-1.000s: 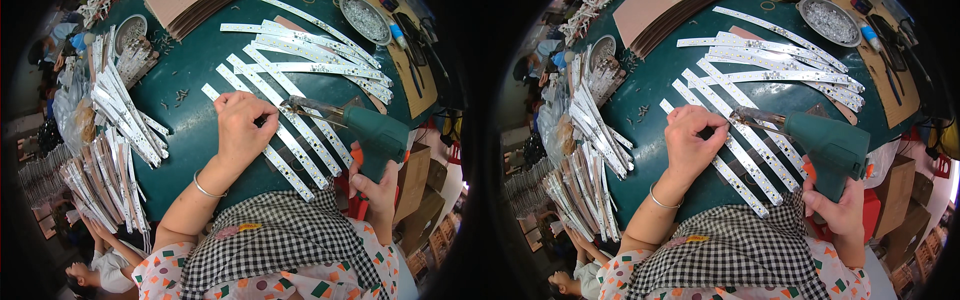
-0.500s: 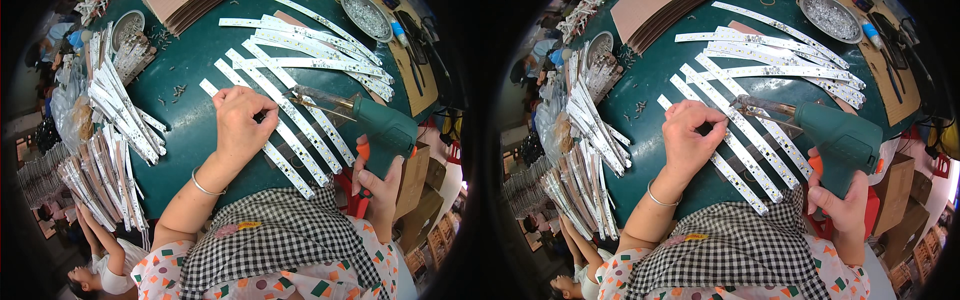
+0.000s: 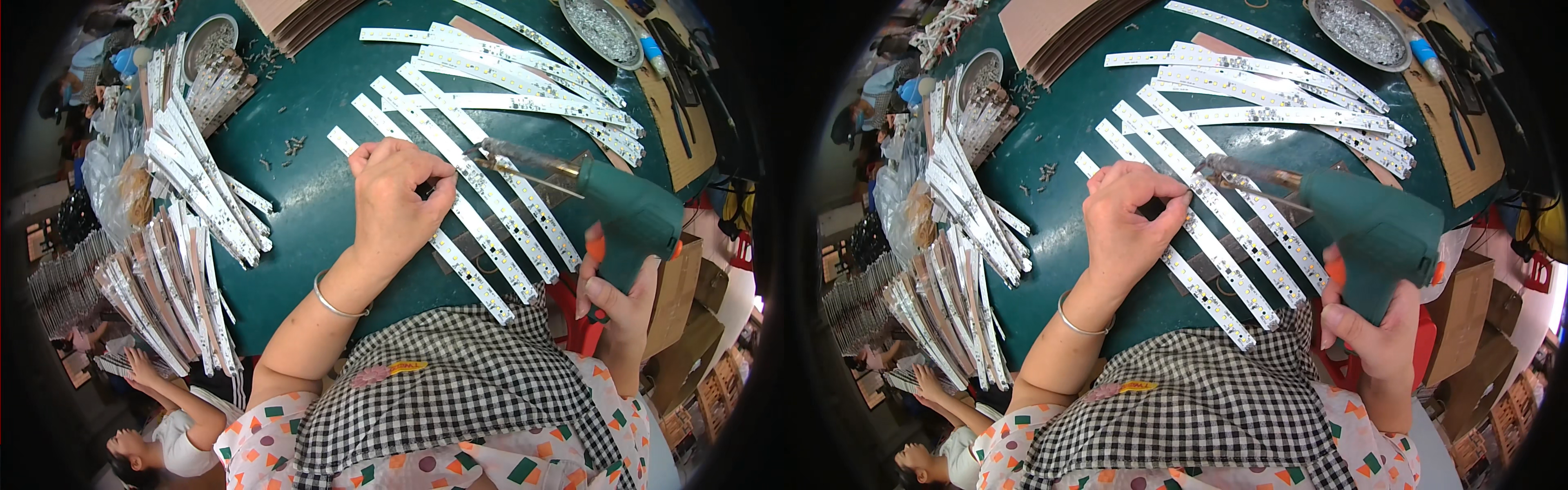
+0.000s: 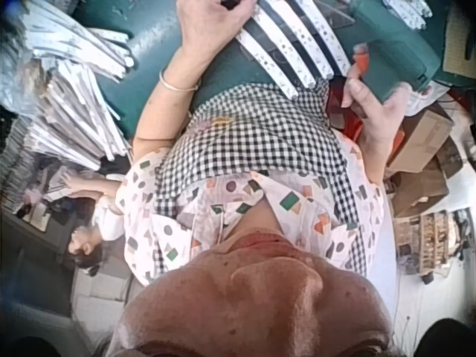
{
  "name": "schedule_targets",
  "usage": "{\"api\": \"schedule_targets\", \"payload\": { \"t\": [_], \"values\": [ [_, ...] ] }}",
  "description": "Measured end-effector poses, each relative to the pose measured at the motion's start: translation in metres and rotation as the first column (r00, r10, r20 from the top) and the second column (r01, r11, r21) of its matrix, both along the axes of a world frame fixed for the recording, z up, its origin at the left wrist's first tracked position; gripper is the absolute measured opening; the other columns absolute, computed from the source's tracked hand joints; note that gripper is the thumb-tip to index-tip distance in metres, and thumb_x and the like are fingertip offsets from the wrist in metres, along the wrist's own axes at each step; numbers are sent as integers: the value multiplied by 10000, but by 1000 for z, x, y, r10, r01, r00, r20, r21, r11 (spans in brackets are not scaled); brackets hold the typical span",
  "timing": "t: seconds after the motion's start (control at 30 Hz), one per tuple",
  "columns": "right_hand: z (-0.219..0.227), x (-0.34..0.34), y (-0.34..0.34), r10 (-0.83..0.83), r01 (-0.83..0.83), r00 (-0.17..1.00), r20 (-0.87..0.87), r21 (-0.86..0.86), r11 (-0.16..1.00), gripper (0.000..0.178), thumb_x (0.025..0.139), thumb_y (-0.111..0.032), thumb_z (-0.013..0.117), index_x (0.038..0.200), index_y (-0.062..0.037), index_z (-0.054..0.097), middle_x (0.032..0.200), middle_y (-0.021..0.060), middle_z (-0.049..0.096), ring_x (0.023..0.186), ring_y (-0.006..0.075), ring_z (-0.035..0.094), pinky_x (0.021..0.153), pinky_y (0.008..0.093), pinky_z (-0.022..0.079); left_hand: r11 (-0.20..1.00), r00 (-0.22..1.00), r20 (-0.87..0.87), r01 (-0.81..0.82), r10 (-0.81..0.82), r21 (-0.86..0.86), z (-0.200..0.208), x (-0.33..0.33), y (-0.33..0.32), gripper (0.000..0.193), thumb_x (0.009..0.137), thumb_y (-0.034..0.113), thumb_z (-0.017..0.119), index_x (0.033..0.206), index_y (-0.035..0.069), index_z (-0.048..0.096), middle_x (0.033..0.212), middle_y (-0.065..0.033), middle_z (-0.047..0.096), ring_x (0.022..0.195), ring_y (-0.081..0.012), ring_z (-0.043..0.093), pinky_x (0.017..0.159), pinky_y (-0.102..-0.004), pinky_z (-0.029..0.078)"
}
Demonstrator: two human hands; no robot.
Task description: The person solders small electronic components onto LED strips using a soldering gun and organizes the strips by hand on the workbench.
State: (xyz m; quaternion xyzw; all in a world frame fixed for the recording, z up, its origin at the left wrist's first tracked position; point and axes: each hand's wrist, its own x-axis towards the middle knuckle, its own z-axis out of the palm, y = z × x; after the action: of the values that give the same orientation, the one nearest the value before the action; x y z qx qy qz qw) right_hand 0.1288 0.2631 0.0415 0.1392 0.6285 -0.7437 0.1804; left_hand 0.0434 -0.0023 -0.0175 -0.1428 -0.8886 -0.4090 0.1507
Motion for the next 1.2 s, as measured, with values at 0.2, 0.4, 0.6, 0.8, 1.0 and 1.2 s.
{"api": "schedule_targets", "payload": {
  "t": [0.2, 0.4, 0.6, 0.8, 1.0, 1.2],
  "values": [
    [0, -8, -6, -101, 102, 974, -201, -6, 995, 698, 742, -129, 724, 1268, 124, 342, 731, 138, 535, 438, 152, 522, 375, 248, 456, 997, 1000, -15, 4, -5, -71, 4, 0, -2, 100, 665, 30, 743, 693, 111, 692, 661, 27, 631, 703, -149, 591, 778, -315, 402],
    [-1, -8, -6, -123, 122, 963, -241, -18, 992, 713, 750, -137, 718, 1275, 139, 323, 692, 130, 529, 416, 149, 513, 372, 244, 454, 995, 999, -16, 27, -29, -97, 7, -1, -5, 117, 666, 45, 766, 743, 106, 703, 699, 23, 642, 694, -153, 581, 791, -318, 398],
    [-3, -10, -3, -122, 118, 957, -262, -31, 993, 720, 743, -143, 719, 1283, 141, 336, 674, 119, 527, 413, 144, 512, 372, 241, 451, 994, 998, 42, 50, -46, -95, 18, 2, -13, 176, 671, 38, 769, 829, 84, 709, 702, -5, 639, 713, -174, 583, 805, -347, 383],
    [3, -9, -1, -121, 116, 967, -224, -35, 993, 730, 752, -167, 718, 1312, 106, 338, 680, 94, 528, 425, 126, 511, 378, 213, 421, 994, 999, 45, 31, -26, -109, 33, 4, -34, 165, 694, 27, 759, 844, 79, 716, 738, -24, 657, 686, -184, 589, 759, -297, 425],
    [0, -14, 2, -134, 127, 961, -243, -47, 991, 731, 722, -160, 737, 1281, 142, 376, 624, 106, 530, 429, 144, 524, 384, 237, 441, 909, 934, -87, -356, 345, -215, 30, -8, -99, 78, 747, 66, 716, 823, 85, 707, 783, -60, 677, 773, -255, 602, 744, -371, 445],
    [-3, -13, 2, -151, 137, 947, -285, -68, 988, 735, 727, -141, 753, 1279, 148, 363, 1026, 217, 578, 453, 144, 531, 372, 245, 465, 841, 907, 90, -339, 411, -422, 21, -28, -119, 59, 748, 118, 740, 794, 100, 706, 896, -52, 653, 893, -255, 562, 806, -402, 391]
  ]
}}
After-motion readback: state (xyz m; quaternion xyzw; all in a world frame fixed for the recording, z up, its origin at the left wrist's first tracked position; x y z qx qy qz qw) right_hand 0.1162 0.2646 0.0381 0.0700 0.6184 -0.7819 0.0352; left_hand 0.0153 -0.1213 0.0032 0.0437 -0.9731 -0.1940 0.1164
